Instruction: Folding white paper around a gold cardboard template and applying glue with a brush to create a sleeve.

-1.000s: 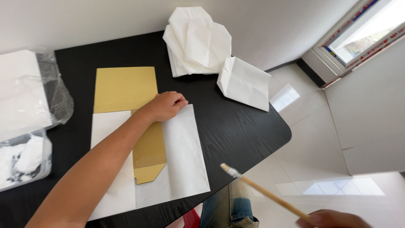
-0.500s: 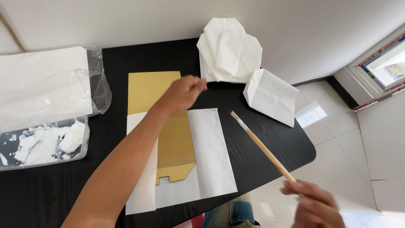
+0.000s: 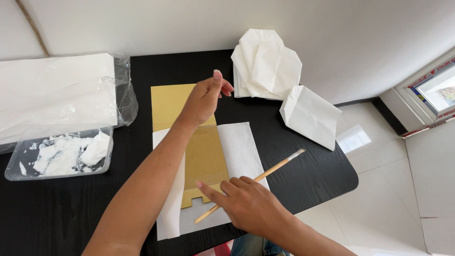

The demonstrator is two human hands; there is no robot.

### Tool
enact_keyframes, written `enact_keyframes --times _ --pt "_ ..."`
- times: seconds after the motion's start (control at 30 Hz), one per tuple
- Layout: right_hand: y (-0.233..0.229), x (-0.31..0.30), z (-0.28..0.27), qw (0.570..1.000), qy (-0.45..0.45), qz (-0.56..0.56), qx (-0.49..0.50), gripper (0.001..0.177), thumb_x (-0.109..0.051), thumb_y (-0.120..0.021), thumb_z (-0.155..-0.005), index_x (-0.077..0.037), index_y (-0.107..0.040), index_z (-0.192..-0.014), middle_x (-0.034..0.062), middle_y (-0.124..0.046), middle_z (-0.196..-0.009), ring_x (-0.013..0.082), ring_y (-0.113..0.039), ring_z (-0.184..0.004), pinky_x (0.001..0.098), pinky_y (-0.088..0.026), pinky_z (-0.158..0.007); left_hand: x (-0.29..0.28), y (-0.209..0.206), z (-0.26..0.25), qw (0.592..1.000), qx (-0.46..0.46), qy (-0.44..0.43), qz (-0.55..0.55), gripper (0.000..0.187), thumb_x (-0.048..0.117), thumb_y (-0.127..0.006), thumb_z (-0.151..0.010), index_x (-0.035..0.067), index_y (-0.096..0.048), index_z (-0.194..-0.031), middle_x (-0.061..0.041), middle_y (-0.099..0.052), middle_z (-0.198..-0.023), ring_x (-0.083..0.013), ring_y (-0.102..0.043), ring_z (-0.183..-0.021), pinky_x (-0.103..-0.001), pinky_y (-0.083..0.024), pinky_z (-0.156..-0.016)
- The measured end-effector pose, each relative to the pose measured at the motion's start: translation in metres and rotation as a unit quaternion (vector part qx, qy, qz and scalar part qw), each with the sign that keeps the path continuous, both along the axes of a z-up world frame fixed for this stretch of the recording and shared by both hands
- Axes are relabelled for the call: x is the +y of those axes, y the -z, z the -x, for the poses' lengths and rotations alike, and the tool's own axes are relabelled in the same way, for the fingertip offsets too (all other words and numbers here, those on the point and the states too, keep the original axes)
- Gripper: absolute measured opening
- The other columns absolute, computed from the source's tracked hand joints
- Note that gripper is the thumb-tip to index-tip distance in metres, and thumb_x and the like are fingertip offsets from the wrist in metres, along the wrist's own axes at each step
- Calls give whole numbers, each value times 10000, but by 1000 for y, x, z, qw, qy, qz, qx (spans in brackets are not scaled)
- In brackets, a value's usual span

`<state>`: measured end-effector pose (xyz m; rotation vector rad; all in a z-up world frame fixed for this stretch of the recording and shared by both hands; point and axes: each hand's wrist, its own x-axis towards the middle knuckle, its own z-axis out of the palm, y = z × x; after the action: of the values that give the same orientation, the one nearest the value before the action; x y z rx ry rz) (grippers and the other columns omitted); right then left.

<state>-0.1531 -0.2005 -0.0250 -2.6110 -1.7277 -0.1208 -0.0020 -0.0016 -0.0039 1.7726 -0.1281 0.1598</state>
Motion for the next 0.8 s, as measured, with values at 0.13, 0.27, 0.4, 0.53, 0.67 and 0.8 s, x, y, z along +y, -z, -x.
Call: enact_keyframes --times 0.13,0.27,0.4,0.53,0.67,0.8 --pt "-3 21 1 999 -28 25 29 813 -36 -660 -835 -203 -409 -1591 64 -562 -776 285 -554 -444 432 -424 -357 -6 6 -3 1000 4 8 12 725 656 -229 -944 145 -742 -920 0 -711 -898 -123 -608 -878 -268 -478 -848" --pt "22 29 -11 997 -46 -58 -34 568 -60 -651 -861 -226 -609 -1402 11 -604 -878 237 -561 -439 394 -399 -313 -15 10 -7 999 4 18 42 726 634 -216 -959 133 -737 -887 -6 -717 -873 -117 -605 -869 -263 -483 -852" --pt "31 37 -20 982 -92 -125 -112 263 67 -667 -823 -88 -713 -1030 19 -488 -765 184 -457 -536 317 -336 -373 -21 15 -9 997 17 16 78 789 656 -173 -946 122 -745 -856 -12 -698 -822 -112 -552 -802 -255 -478 -847" --pt "36 38 -22 980 -113 -109 -123 246 56 -648 -824 -85 -706 -1017 23 -531 -831 180 -491 -602 301 -374 -417 -15 15 -12 993 26 23 114 803 642 -174 -958 96 -754 -859 -47 -713 -824 -128 -560 -789 -256 -488 -823" --pt "44 35 -22 983 -114 -79 -123 182 66 -648 -830 -79 -687 -933 27 -556 -845 189 -511 -669 316 -393 -440 -10 -1 -10 986 64 53 143 839 700 -157 -904 96 -738 -871 -47 -717 -811 -125 -566 -733 -264 -435 -751" --pt "22 29 -14 996 -77 -33 -24 452 31 -625 -830 -34 -636 -1277 84 -634 -998 282 -601 -845 403 -510 -670 2 -27 28 991 90 101 22 512 489 -381 -1025 122 -688 -843 -11 -652 -797 -99 -554 -745 -251 -442 -691"
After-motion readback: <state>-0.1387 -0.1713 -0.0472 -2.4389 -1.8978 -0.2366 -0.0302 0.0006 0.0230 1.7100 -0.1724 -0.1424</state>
